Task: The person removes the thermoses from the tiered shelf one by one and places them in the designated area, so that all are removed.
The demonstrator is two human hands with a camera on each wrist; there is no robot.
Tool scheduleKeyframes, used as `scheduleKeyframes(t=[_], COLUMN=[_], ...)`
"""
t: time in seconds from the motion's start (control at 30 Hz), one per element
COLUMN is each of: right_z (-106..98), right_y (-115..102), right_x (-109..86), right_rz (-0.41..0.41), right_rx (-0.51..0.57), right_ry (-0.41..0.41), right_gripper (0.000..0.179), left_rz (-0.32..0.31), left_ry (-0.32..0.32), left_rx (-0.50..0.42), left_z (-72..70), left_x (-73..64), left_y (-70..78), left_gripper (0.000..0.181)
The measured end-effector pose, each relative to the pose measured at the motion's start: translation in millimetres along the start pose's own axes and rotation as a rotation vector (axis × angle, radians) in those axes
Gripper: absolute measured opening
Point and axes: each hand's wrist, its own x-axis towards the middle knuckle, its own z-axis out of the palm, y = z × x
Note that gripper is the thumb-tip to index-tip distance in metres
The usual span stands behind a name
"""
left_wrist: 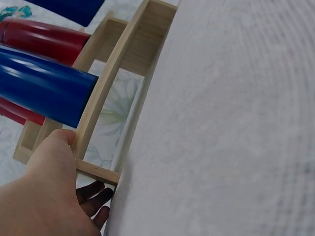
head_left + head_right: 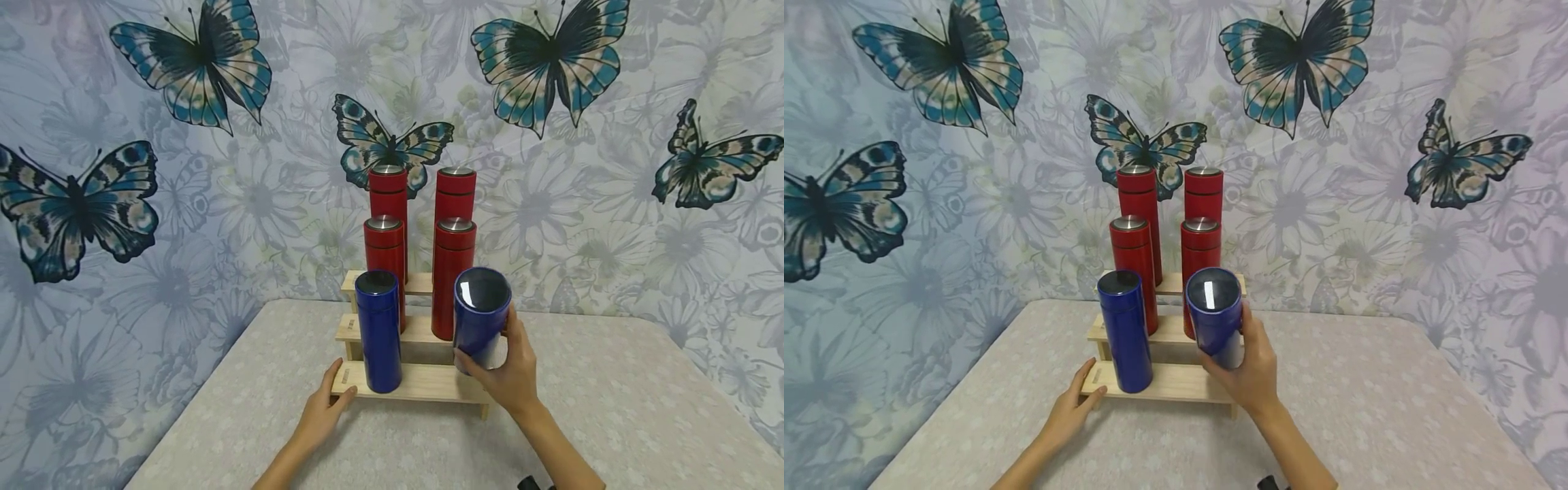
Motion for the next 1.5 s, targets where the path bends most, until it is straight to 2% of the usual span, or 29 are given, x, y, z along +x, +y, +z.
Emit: scheduleKeyframes(t=[0.2, 0.43, 0.53, 0.7, 0.97, 1.23, 1.5], right_z=[-15, -25, -24, -17, -3, 5, 6], right_y=[9, 39, 55, 78, 109, 123, 132], right_x=[18.9, 18.7, 17.2, 12.0, -11.7, -40.6, -51.6], right_rz=[0.078, 0.134, 0.175, 0.300, 0.458, 0.522, 0.536], right_rx=[-0.036, -0.123, -0.144, -0.169, -0.186, -0.192, -0.161], right_ry=[0.114, 0.145, 0.125, 0.076, 0.002, -0.058, -0.029], right_gripper=[0.093, 0.093, 0.094, 0.104, 0.107, 0.108, 0.109], left_rz=[0.001, -0.011, -0.016, -0.018, -0.019, -0.013, -0.021], left_ry=[0.011, 0.021, 0.023, 0.013, 0.013, -0.001, 0.002], left_rx=[0.004, -0.009, -0.009, -0.015, -0.005, -0.002, -0.009], left_z=[-2.9, -2.9, -3.0, -3.0, -1.9, -1.8, -1.9], left_x=[0.9, 0.9, 1.8, 2.7, 0.9, -0.6, 0.7], left_y=[-0.2, -1.7, -1.3, -0.4, -1.2, -1.0, -1.7], left_gripper=[0.070, 0.070, 0.070, 0.070, 0.069, 0.069, 0.068])
